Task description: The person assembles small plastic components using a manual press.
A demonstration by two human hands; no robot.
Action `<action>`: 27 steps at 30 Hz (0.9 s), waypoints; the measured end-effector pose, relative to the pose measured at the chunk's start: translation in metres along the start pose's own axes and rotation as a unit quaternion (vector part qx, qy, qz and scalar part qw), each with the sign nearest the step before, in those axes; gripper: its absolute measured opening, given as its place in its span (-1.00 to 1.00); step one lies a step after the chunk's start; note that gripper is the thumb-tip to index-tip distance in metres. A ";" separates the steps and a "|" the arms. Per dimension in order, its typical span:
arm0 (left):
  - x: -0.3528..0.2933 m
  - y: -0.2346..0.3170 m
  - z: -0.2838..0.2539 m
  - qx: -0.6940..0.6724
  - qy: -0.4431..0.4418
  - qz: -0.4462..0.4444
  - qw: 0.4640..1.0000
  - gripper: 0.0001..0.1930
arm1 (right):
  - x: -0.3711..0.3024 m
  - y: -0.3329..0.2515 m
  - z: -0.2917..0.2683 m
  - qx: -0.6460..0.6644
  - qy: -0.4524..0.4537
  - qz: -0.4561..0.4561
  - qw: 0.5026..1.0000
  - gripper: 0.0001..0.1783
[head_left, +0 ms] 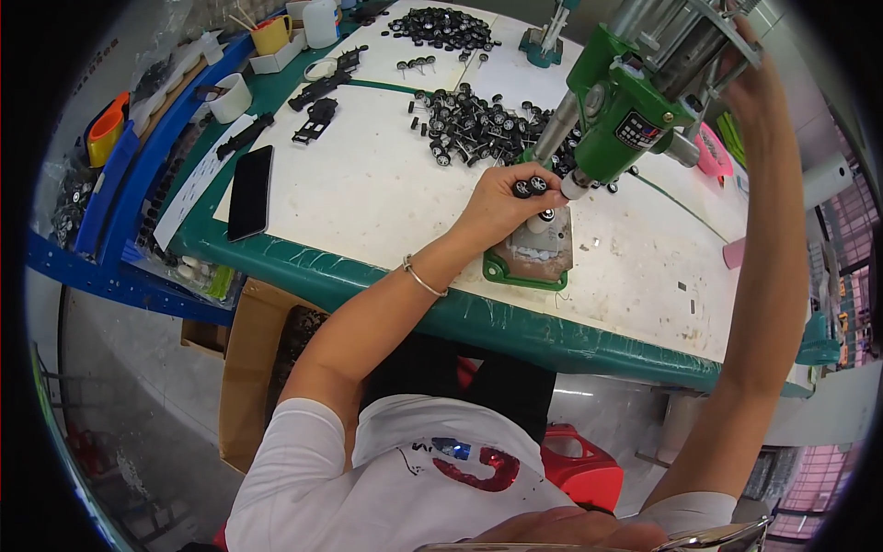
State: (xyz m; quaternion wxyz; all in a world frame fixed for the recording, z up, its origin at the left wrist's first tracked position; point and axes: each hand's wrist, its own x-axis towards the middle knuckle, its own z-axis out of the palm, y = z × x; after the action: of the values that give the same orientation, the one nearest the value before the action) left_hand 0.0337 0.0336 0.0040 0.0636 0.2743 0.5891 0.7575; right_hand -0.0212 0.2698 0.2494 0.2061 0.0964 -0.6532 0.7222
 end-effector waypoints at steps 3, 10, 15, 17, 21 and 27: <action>0.004 0.001 0.005 -0.013 -0.016 0.002 1.000 -0.90 | 0.003 -0.001 -0.006 0.000 -0.014 -0.026 1.000 -0.76; 0.002 0.005 0.001 0.003 -0.024 -0.023 0.999 -0.89 | -0.012 -0.007 0.019 0.013 0.148 -0.112 0.983 -0.79; -0.001 0.002 0.000 0.008 -0.019 -0.051 0.998 -0.88 | -0.065 -0.020 0.070 -0.020 0.220 -0.212 0.952 -0.85; -0.001 -0.002 0.001 0.009 -0.002 -0.016 1.000 -0.89 | -0.078 -0.022 0.079 -0.049 0.262 -0.246 0.932 -0.83; -0.002 -0.001 0.002 -0.013 -0.004 -0.018 1.000 -0.88 | -0.091 -0.025 0.070 -0.019 0.193 -0.269 0.943 -0.79; -0.003 -0.003 0.003 -0.018 -0.003 -0.032 0.999 -0.88 | -0.098 -0.023 0.069 0.026 0.135 -0.299 0.944 -0.75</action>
State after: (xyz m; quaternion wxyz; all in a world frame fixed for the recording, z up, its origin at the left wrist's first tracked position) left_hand 0.0371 0.0362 0.0012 0.0943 0.2568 0.5836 0.7645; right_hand 0.0670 0.1867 0.2387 0.4962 0.1942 -0.5418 0.6500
